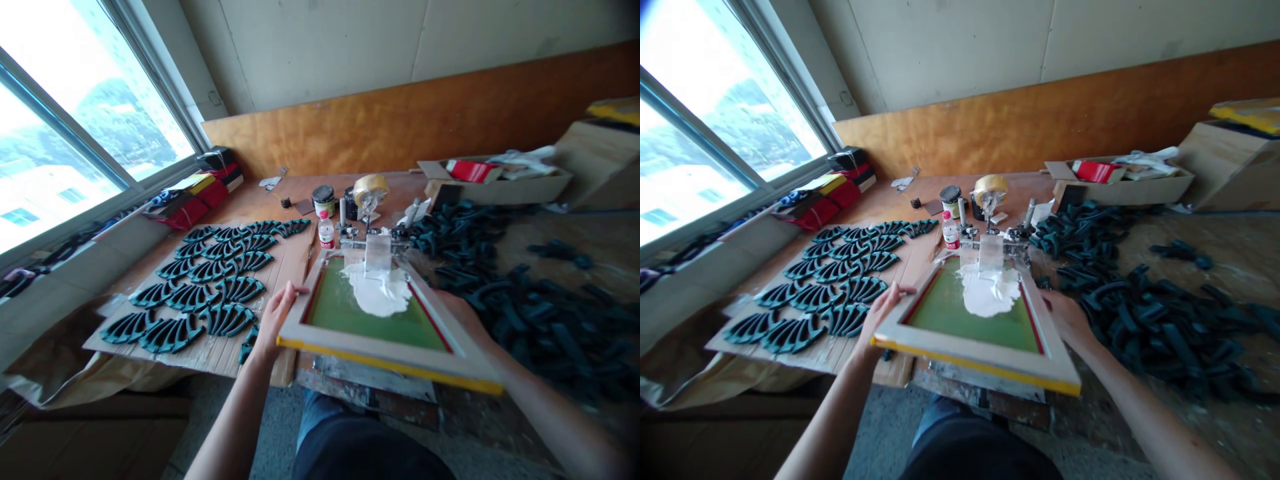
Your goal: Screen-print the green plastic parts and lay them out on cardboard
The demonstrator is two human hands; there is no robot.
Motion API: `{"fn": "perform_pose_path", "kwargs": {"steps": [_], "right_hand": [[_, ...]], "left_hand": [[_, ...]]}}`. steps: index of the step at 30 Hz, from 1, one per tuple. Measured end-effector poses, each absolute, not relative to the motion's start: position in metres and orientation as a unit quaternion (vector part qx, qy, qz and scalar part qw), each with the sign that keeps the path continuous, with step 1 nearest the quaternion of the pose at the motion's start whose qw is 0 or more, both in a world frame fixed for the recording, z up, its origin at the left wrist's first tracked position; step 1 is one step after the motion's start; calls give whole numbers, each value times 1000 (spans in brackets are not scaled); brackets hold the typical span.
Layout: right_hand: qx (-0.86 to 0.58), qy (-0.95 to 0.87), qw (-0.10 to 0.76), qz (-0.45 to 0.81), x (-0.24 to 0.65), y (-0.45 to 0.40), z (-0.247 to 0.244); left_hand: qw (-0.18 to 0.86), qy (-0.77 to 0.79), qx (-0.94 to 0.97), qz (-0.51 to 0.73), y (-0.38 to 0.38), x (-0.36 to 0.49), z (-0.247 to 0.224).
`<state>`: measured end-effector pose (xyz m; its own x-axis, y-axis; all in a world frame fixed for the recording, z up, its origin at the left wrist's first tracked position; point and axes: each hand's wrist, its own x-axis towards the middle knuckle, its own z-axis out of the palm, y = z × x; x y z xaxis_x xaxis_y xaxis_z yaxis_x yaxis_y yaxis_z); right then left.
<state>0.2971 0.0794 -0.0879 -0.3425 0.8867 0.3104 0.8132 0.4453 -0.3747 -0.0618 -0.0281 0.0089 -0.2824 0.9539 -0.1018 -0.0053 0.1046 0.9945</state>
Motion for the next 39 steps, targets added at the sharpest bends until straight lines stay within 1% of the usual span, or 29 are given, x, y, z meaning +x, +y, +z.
{"fn": "perform_pose_path", "kwargs": {"steps": [3,5,6,8,10,11,13,16,18,20,23,25,27,29,32,35,39], "right_hand": [[-516,-803,294,61,282,98,-60],[-489,-822,289,35,256,106,-46],[-476,-839,263,23,241,108,-41],[-465,-866,184,20,216,108,-40],[-465,-878,108,42,201,103,-45],[-464,-880,85,49,198,98,-49],[-445,-891,74,46,200,82,-58],[-345,-934,87,34,213,55,-63],[-264,-959,84,52,222,45,-59],[-219,-969,73,86,226,43,-53],[-258,-957,90,96,225,44,-51],[-285,-947,136,65,224,38,-59],[-265,-948,173,45,226,28,-70],[-238,-955,165,61,230,21,-74],[-294,-941,139,99,228,34,-64],[-397,-900,159,84,214,69,-41],[-483,-853,194,39,215,116,-12]], "left_hand": [[502,637,375,450,-53,-64,-51],[499,660,365,426,-57,-62,-85],[492,672,362,419,-57,-60,-99],[475,690,363,407,-54,-59,-118],[469,698,368,398,-52,-59,-128],[468,699,370,394,-52,-60,-130],[466,702,374,388,-53,-62,-131],[459,706,381,382,-54,-63,-130],[454,708,385,379,-55,-63,-130],[449,709,388,380,-54,-63,-129],[447,706,389,388,-54,-64,-130],[451,703,387,390,-54,-64,-131],[456,700,384,393,-55,-65,-133],[461,696,378,400,-55,-64,-133],[480,683,363,414,-55,-63,-126],[511,661,353,421,-55,-64,-105],[519,633,357,450,-52,-65,-55]]}}
